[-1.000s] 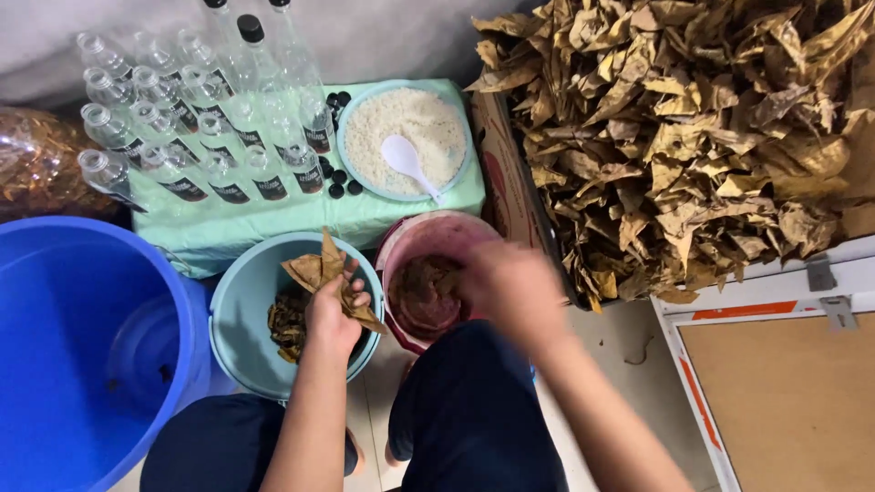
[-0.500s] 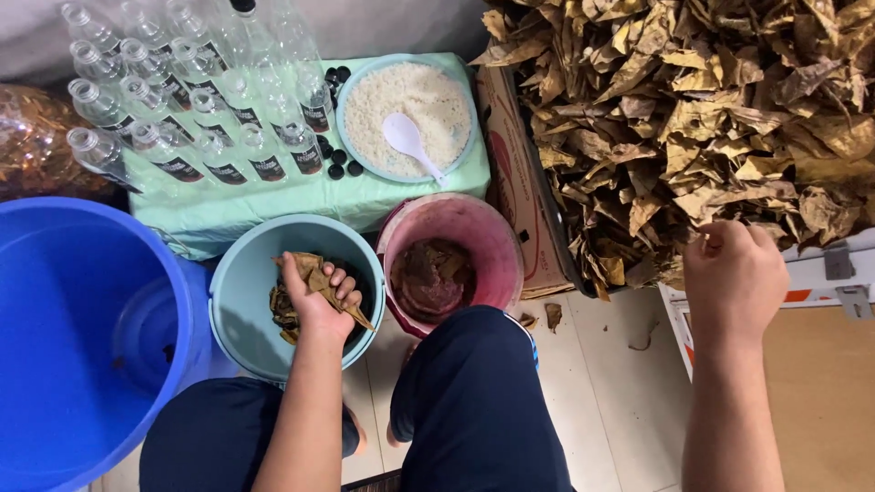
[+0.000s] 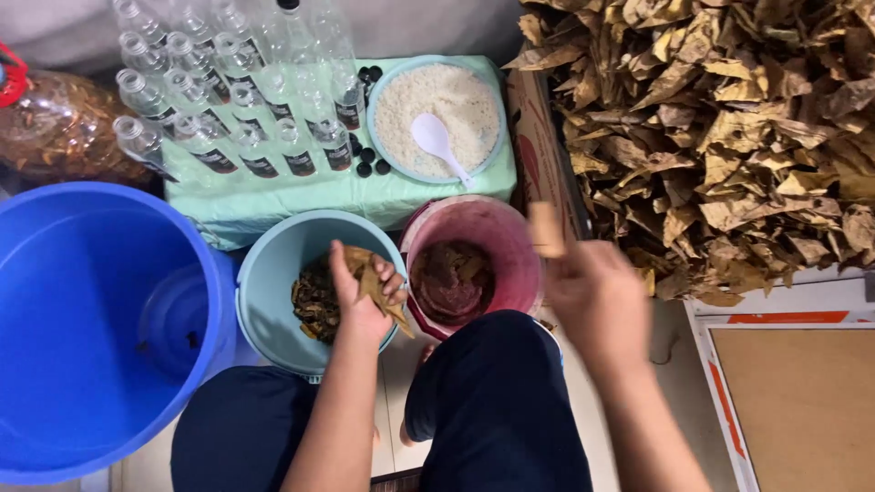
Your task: Preparing and mixing materials for charcoal briquettes by crumbling dried leaves and combining them with a binder paste in a bucket.
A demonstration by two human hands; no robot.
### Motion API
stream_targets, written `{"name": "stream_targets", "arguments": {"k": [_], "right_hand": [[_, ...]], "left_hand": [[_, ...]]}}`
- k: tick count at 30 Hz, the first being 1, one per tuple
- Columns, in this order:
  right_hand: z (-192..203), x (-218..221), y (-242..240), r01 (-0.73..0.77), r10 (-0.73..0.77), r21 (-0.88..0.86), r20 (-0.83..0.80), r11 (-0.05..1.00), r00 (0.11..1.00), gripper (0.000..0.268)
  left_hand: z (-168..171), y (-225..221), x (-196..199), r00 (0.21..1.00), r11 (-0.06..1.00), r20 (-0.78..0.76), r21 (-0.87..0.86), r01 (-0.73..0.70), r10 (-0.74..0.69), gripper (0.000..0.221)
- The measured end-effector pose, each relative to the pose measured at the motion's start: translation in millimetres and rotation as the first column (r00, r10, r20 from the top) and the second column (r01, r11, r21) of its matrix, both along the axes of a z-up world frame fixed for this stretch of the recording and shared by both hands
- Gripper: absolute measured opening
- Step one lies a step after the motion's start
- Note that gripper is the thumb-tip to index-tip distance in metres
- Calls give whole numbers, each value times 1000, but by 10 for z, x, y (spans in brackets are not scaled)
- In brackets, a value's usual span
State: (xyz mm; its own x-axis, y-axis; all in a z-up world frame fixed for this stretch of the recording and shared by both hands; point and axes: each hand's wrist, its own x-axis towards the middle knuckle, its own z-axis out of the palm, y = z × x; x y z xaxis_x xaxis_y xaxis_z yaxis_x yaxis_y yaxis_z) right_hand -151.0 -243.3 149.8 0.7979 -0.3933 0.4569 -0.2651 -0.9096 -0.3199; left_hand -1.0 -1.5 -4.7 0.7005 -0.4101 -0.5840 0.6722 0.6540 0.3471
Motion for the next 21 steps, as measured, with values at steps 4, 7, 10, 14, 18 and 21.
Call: {"name": "stream_targets", "arguments": {"k": [4, 7, 10, 14, 18, 21], "right_hand": [[-185, 560, 752, -135, 133, -47, -42, 990, 990, 16], [-396, 833, 1106, -263, 259, -42, -82, 964, 962, 18], [-456, 920, 1230, -550, 545, -32, -93, 835, 833, 15], [-242, 816, 1246, -736, 763, 200, -158, 647, 627, 14], [-95, 675, 1122, -653, 752, 380, -254, 656, 608, 34], [-50, 501, 947, -654, 719, 349, -93, 672, 689, 31]], "left_hand": [[191, -73, -52, 1000, 1000, -20, 1, 1, -1, 76], [376, -70, -86, 997, 1000, 71, -1, 25, -25, 73], [404, -61, -63, 993, 999, 111, -30, -23, 26, 52], [-240, -80, 87, 997, 998, -83, 70, 8, -3, 25], [-635, -175, 50, 987, 991, -156, 131, -25, 46, 10], [-227, -191, -33, 993, 990, -91, -112, -84, 74, 16]]}}
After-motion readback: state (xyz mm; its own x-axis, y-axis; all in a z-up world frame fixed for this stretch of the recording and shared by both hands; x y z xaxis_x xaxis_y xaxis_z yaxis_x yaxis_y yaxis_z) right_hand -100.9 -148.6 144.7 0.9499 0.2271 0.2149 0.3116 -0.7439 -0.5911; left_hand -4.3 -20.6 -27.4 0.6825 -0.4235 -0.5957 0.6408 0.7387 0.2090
